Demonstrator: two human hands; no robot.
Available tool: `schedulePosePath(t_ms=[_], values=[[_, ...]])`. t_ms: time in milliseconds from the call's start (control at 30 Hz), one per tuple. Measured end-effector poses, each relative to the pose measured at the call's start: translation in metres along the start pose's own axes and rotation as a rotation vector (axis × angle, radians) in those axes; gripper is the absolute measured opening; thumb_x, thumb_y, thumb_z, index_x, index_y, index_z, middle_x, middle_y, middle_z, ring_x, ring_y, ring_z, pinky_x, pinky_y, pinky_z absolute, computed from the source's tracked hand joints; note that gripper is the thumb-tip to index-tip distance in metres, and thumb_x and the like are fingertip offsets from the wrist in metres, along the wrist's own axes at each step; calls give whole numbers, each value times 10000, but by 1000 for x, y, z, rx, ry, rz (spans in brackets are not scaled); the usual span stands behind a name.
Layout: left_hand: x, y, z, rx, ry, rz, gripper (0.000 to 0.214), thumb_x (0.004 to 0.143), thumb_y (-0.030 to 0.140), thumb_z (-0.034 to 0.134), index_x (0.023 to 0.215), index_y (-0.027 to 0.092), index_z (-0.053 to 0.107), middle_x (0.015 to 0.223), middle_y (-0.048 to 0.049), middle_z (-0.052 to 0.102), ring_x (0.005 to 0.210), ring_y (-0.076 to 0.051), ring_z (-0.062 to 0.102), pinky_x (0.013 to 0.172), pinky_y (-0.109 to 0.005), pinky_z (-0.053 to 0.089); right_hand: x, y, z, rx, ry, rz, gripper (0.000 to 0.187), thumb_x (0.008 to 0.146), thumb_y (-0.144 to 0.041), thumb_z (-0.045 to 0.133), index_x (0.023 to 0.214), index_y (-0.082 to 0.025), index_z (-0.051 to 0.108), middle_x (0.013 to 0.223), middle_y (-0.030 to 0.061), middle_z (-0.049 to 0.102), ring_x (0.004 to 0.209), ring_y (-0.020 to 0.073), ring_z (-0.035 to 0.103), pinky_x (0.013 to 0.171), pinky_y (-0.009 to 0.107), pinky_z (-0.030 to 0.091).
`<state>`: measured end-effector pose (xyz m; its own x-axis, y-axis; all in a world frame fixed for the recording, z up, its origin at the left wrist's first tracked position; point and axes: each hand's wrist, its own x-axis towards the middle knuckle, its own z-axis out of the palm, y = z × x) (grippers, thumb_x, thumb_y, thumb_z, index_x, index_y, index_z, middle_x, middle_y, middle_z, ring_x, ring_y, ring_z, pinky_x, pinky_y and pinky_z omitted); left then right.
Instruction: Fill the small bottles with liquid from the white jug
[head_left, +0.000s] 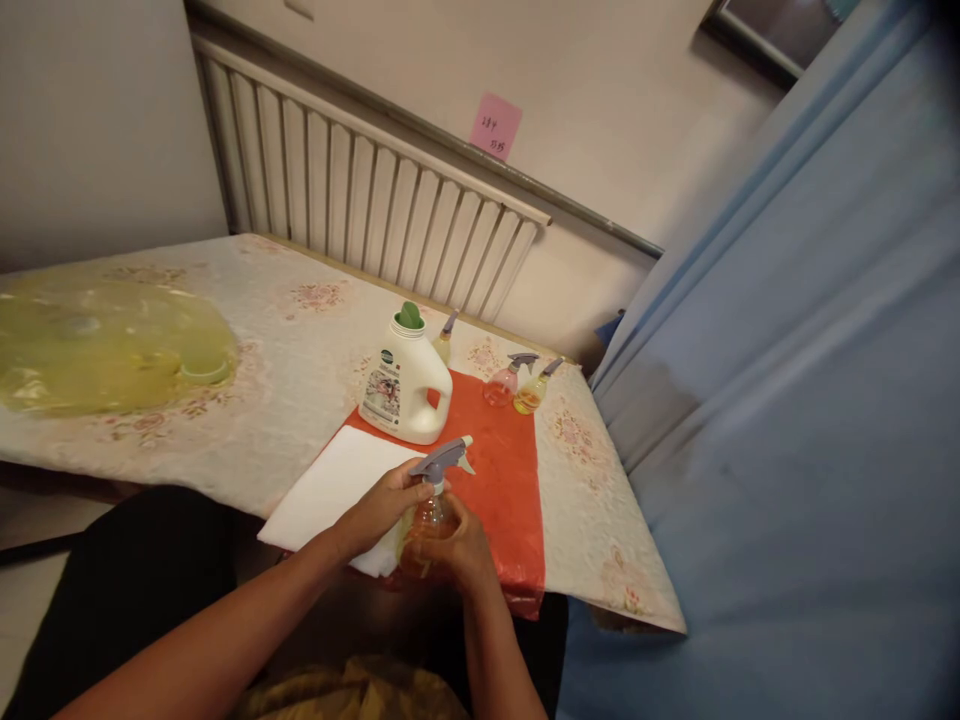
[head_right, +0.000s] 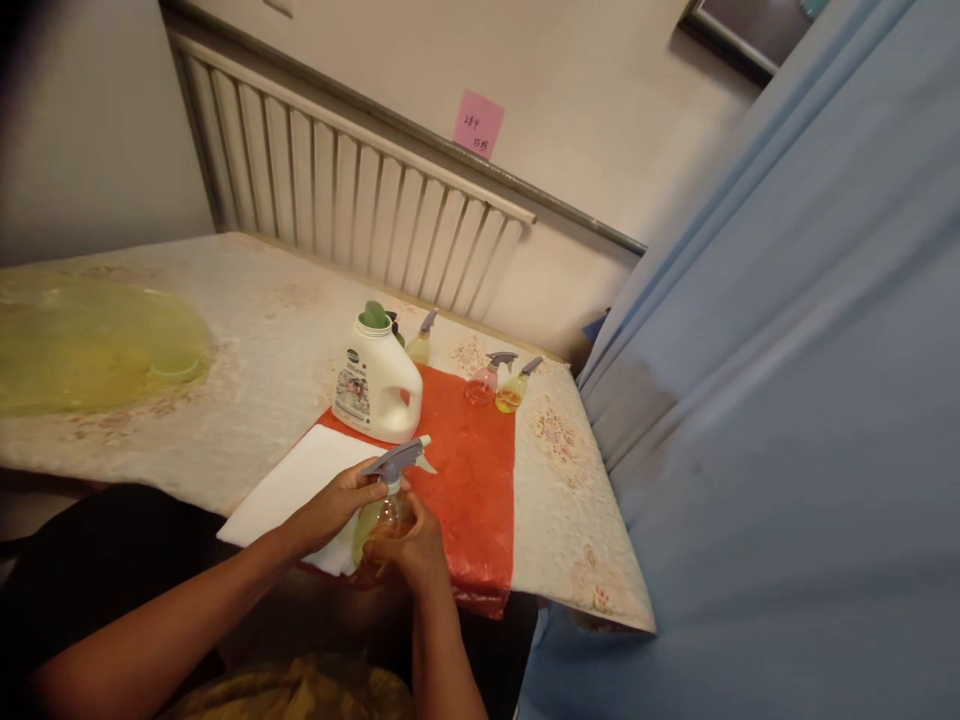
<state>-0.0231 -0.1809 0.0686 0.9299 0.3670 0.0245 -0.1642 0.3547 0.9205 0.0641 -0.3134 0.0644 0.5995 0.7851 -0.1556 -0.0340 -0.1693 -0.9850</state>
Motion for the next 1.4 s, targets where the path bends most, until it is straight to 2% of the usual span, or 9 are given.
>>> schedulePosePath(t_ms=[133,233,400,600,767,867,1100,1267,1400], values=[[4,-2,0,106,-27,55,477,832,358,695,1256,174,575,1172,-80,698,1079,-236,651,953,-363,495,5,4,-9,9,31,-75,661,475,-217,831,1118,-222,677,946,4,727,848,228,668,754,325,542],[6,-10,-8,267,37,92,549,818,361,684,1315,185,532,1291,-107,646,1192,-262,603,1040,-411,460,12,8,-24,13,73,-125,706,501,-268,839,1182,-245,654,1082,27,723,1003,274,669,850,373,543],[10,-32,-56,839,267,95,310,863,423,557,1045,187,641,1081,-93,710,986,-256,659,920,-411,512,33,8,-55,-29,204,-176,719,519,-272,830,1210,-224,638,1139,46,720,1071,291,663,925,387,527],[24,-43,-125,1421,379,238,287,911,380,473,1031,166,623,1021,-114,673,968,-273,618,892,-428,494,83,0,-79,-123,377,-181,770,502,-262,808,1243,-217,607,1162,62,718,1079,298,671,910,384,544],[29,-51,-149,1681,296,290,251,955,312,433,922,184,647,964,-106,657,933,-274,599,870,-430,484,138,-2,-89,-236,496,-182,790,496,-305,816,1245,-214,581,1228,98,684,1149,299,638,968,397,511],[27,-58,-152,1728,317,333,241,970,305,437,948,196,651,990,-98,657,948,-264,604,873,-422,482,175,0,-92,-274,485,-193,762,514,-328,815,1228,-210,574,1216,108,683,1144,295,638,975,403,501],[23,-61,-155,1756,392,423,248,972,374,463,1016,228,659,1029,-69,694,954,-237,652,875,-371,518,261,-8,-73,-369,432,-386,650,488,-277,830,1104,-192,643,1133,88,669,1083,279,629,973,391,495],[21,-62,-158,1782,447,460,286,952,440,486,1061,255,674,1053,-50,721,963,-232,688,900,-353,552,307,-16,-37,-342,234,-475,721,545,-348,840,1212,-189,620,1197,93,650,1117,257,609,993,368,475],[18,-66,-163,1804,477,500,296,939,467,496,1080,283,680,1073,-41,738,966,-237,708,889,-355,585,329,-20,-10,-316,67,-548,588,653,-453,793,1170,-206,658,1170,89,686,1108,264,625,984,380,474]])
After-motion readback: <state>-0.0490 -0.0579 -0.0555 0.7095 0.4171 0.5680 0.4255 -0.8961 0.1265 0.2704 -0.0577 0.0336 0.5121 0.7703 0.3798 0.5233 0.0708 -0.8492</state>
